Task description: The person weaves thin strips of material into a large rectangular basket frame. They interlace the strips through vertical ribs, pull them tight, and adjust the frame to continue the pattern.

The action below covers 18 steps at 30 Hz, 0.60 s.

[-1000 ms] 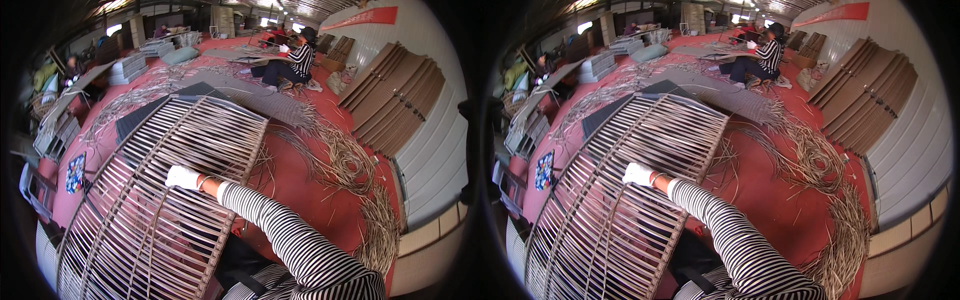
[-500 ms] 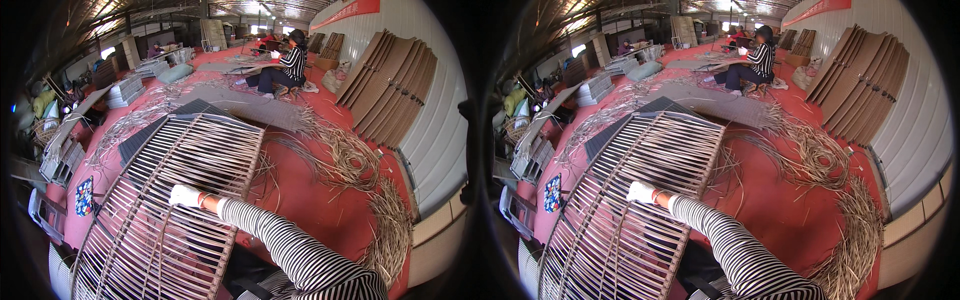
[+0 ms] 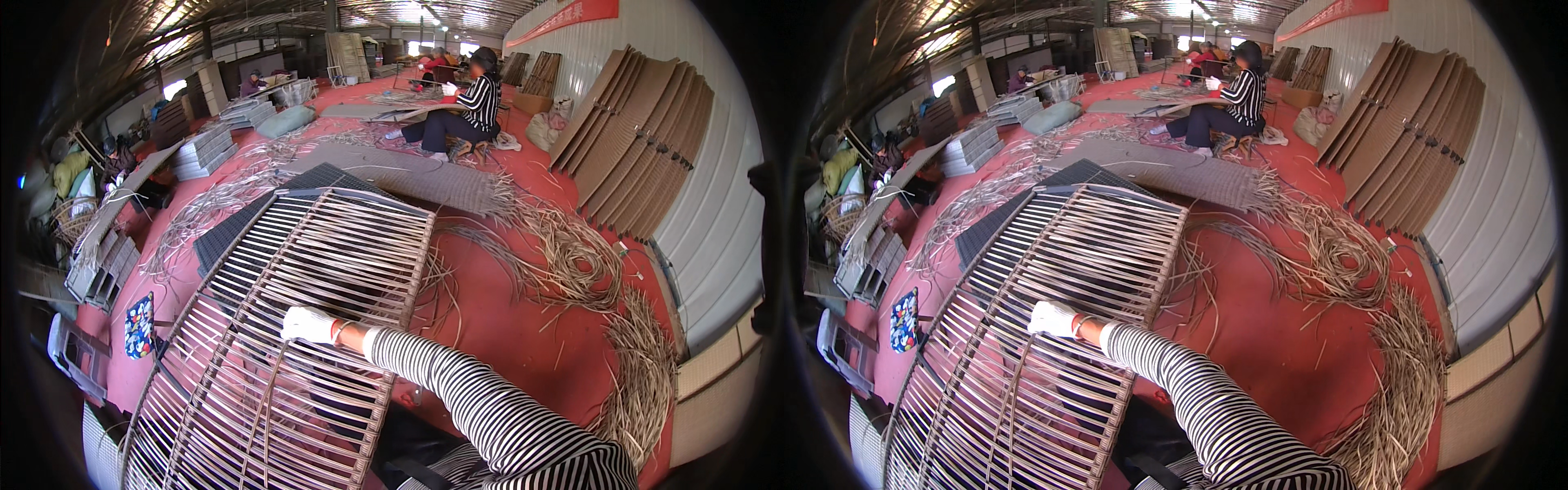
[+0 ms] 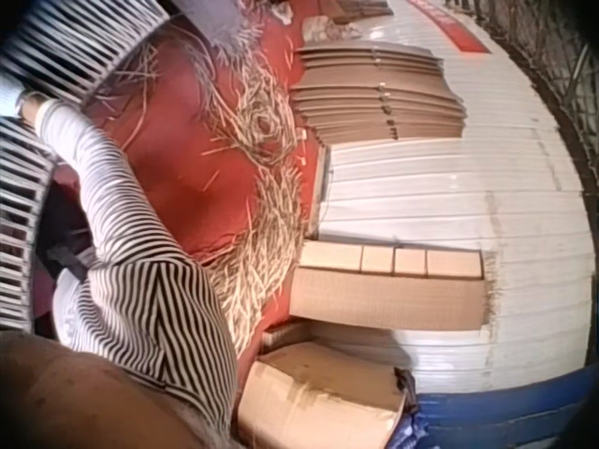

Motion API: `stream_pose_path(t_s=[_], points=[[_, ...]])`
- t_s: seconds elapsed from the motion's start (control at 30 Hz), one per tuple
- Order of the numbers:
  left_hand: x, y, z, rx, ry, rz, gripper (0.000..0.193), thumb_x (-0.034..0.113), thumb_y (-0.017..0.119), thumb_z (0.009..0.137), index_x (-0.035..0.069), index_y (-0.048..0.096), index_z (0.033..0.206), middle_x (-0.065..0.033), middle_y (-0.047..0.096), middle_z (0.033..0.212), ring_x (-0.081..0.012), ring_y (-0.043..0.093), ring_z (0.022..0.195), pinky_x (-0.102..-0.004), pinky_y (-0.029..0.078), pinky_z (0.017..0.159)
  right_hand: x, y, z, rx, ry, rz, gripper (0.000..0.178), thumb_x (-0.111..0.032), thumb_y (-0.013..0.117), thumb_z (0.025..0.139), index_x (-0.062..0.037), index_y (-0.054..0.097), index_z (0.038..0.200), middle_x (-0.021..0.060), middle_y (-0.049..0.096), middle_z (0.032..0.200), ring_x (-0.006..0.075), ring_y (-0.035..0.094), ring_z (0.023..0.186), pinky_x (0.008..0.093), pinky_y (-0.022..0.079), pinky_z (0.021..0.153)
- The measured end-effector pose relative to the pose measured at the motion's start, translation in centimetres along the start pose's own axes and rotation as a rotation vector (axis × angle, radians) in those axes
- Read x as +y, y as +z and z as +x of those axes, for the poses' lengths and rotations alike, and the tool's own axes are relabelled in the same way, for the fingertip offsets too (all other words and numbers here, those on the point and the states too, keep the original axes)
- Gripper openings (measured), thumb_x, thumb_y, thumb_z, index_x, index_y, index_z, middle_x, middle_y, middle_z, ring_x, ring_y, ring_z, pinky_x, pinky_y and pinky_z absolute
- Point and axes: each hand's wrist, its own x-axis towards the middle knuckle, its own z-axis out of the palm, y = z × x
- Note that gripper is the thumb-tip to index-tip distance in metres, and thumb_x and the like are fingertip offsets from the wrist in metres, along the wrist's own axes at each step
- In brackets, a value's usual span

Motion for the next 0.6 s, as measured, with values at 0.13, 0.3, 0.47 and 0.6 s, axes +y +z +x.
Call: stream_pose_path(t_s=[0.13,0.3,0.47,0.6], points=[[0.5,-0.8,-0.4,0.019,-0.014,-0.033,0.031,0.011,0.065,0.097,0.008,0.074,0.126,-0.0173,0.074,0.109,-0.0373,0.073,0.100,-0.0474,0.059,0.084,0.4,0.2,-0.2,0.027,0.006,-0.003,0.030,-0.033,0.076,0.098,-0.0034,0.077,0.096,0.0135,0.069,0.096,0.0293,0.068,0.091,0.0419,0.053,0.083],[1.3,-1.8,-0.2,0.030,-0.036,-0.073,0.032,0.008,0.064,0.097,0.006,0.074,0.127,-0.0186,0.074,0.114,-0.0380,0.072,0.104,-0.0472,0.058,0.089,-0.1,0.0,0.1,-0.016,0.030,-0.056,0.029,-0.034,0.073,0.099,-0.0057,0.077,0.094,0.0127,0.069,0.094,0.0317,0.067,0.089,0.0440,0.053,0.082],[0.7,-3.6,-1.6,0.062,-0.098,-0.153,0.033,0.005,0.063,0.096,0.004,0.074,0.128,-0.0199,0.074,0.120,-0.0387,0.072,0.109,-0.0469,0.058,0.095,-2.5,-1.2,0.0,-0.068,-0.379,-0.600,0.020,-0.021,0.062,0.098,-0.0183,0.081,0.099,0.0075,0.078,0.096,0.0324,0.071,0.094,0.0452,0.055,0.087],[-1.2,-3.4,-5.3,0.189,-0.190,-0.226,0.034,0.003,0.063,0.096,0.002,0.075,0.129,-0.0209,0.075,0.124,-0.0392,0.072,0.113,-0.0467,0.057,0.099,-3.2,-1.5,-0.7,-0.114,-0.500,-0.955,0.023,-0.017,0.061,0.097,-0.0139,0.082,0.105,0.0107,0.081,0.103,0.0337,0.078,0.089,0.0462,0.064,0.078]])
